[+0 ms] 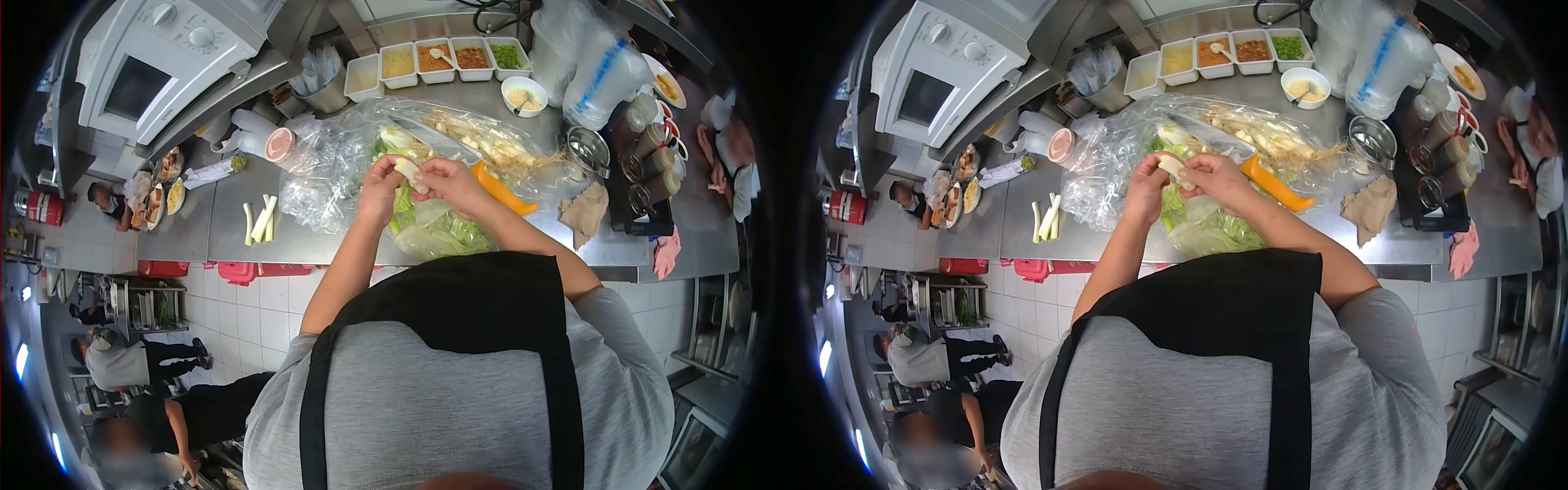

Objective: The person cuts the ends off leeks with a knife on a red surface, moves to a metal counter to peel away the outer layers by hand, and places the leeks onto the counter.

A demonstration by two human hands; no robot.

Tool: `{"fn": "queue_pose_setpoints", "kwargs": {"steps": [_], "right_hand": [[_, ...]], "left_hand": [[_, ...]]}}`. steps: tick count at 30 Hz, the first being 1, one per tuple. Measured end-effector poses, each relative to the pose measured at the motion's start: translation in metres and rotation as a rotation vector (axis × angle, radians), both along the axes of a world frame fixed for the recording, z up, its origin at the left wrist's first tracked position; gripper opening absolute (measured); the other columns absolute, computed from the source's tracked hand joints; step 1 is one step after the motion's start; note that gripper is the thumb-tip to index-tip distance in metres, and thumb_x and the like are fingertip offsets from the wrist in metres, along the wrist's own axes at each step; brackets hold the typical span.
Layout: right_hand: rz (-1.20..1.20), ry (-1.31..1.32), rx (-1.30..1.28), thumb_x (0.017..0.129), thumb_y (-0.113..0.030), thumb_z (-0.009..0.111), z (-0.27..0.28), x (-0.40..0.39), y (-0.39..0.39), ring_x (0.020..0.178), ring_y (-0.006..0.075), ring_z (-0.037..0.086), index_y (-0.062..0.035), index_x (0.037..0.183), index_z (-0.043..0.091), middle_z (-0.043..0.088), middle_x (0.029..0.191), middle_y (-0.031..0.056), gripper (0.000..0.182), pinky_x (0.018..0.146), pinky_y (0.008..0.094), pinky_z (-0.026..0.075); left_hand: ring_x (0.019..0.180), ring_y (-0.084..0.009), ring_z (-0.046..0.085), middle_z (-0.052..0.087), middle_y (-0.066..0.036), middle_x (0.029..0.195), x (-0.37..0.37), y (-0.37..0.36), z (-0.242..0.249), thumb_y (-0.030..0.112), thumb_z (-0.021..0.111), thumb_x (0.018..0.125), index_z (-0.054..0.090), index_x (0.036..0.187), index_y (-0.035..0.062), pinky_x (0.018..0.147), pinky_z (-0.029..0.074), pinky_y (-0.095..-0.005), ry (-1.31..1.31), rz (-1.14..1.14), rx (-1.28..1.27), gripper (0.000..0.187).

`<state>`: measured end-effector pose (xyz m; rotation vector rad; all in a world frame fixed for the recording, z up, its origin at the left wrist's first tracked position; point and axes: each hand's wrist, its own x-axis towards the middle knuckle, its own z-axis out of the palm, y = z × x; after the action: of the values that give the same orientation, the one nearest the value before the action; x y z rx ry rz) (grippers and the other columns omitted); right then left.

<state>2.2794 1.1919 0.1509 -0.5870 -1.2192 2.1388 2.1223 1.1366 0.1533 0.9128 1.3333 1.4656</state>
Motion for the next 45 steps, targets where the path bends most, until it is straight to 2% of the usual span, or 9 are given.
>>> {"fn": "queue_pose_setpoints", "kwargs": {"steps": [6,12,17,24,27,30,33,40,45], "right_hand": [[-0.25,-0.42,0.659,0.083,-0.009,0.061,0.013,0.002,0.007,0.069,0.0216,0.063,-0.0004,0.091,0.063,0.063,0.08,0.0118,0.012,0.062,0.032,0.05],[-0.554,-0.338,1.287,0.079,-0.004,0.057,0.013,0.0,0.014,0.076,0.0369,0.059,-0.0012,0.088,0.062,0.061,0.082,0.0171,0.01,0.069,0.0413,0.048],[-0.49,-0.419,1.102,0.079,-0.007,0.059,-0.005,-0.007,0.015,0.074,0.0364,0.059,-0.0027,0.092,0.06,0.062,0.08,0.0174,0.014,0.069,0.0417,0.048],[-0.453,-0.563,0.846,0.082,-0.015,0.06,0.032,0.019,0.048,0.077,0.0297,0.062,-0.0104,0.104,0.062,0.065,0.084,0.0142,0.023,0.07,0.0362,0.048],[-0.353,-0.737,1.159,0.077,-0.016,0.064,0.045,0.023,0.058,0.095,0.0311,0.059,-0.0133,0.109,0.061,0.062,0.103,0.0176,0.032,0.083,0.0396,0.046],[-0.542,-0.909,1.454,0.077,-0.02,0.065,0.037,0.01,0.042,0.113,0.0307,0.048,-0.0158,0.113,0.06,0.053,0.122,0.014,0.037,0.095,0.0437,0.038],[-0.288,-0.794,1.409,0.076,-0.019,0.065,0.033,0.005,0.023,0.118,0.0337,0.044,-0.0148,0.114,0.059,0.046,0.13,0.012,0.039,0.099,0.0432,0.036],[-0.166,-0.648,1.223,0.076,-0.017,0.066,0.021,0.008,0.008,0.11,0.032,0.049,-0.0111,0.104,0.064,0.055,0.116,0.0118,0.029,0.092,0.0383,0.041],[-0.054,-0.732,1.247,0.073,-0.014,0.067,0.013,0.0,-0.011,0.096,0.0308,0.053,-0.0112,0.095,0.066,0.059,0.097,0.0104,0.022,0.084,0.037,0.044]], "left_hand": [[0.062,-0.0156,0.058,0.059,-0.008,0.082,-0.01,-0.012,0.005,0.009,0.05,0.089,0.049,0.095,0.0061,0.056,0.048,-0.0256,-0.133,-0.105,-0.221,0.007],[0.066,-0.0194,0.062,0.056,-0.012,0.087,0.011,-0.025,0.038,0.009,0.058,0.086,0.037,0.11,0.0047,0.064,0.055,-0.0311,-0.324,0.021,-0.075,0.032],[0.077,-0.0174,0.06,0.053,-0.01,0.095,0.029,-0.024,0.013,-0.002,0.061,0.081,0.039,0.114,0.0049,0.067,0.054,-0.03,-0.116,0.266,0.028,0.04],[0.091,-0.0203,0.058,0.059,-0.006,0.099,-0.022,-0.044,-0.009,-0.009,0.058,0.072,0.062,0.089,0.0066,0.076,0.048,-0.0307,0.703,0.06,0.176,0.023],[0.096,-0.029,0.054,0.061,-0.009,0.099,-0.034,-0.058,0.003,-0.007,0.061,0.064,0.065,0.091,0.0089,0.084,0.045,-0.0371,1.18,-0.153,0.254,0.032],[0.098,-0.027,0.054,0.062,-0.007,0.1,-0.026,-0.063,-0.001,-0.001,0.066,0.064,0.065,0.093,0.0105,0.086,0.044,-0.0379,1.292,-0.234,0.299,0.032],[0.095,-0.0264,0.055,0.061,-0.006,0.1,-0.014,-0.058,-0.008,0.002,0.066,0.067,0.064,0.094,0.0094,0.084,0.044,-0.0388,1.375,-0.228,0.296,0.028],[0.081,-0.0295,0.058,0.061,-0.01,0.079,-0.032,-0.069,0.003,0.003,0.061,0.076,0.061,0.085,0.0076,0.074,0.047,-0.0408,0.899,-0.051,0.0,0.01],[0.083,-0.0312,0.055,0.058,-0.012,0.085,-0.025,-0.076,-0.015,0.016,0.072,0.069,0.061,0.085,0.0052,0.075,0.045,-0.0391,1.307,0.008,0.213,0.022]]}}
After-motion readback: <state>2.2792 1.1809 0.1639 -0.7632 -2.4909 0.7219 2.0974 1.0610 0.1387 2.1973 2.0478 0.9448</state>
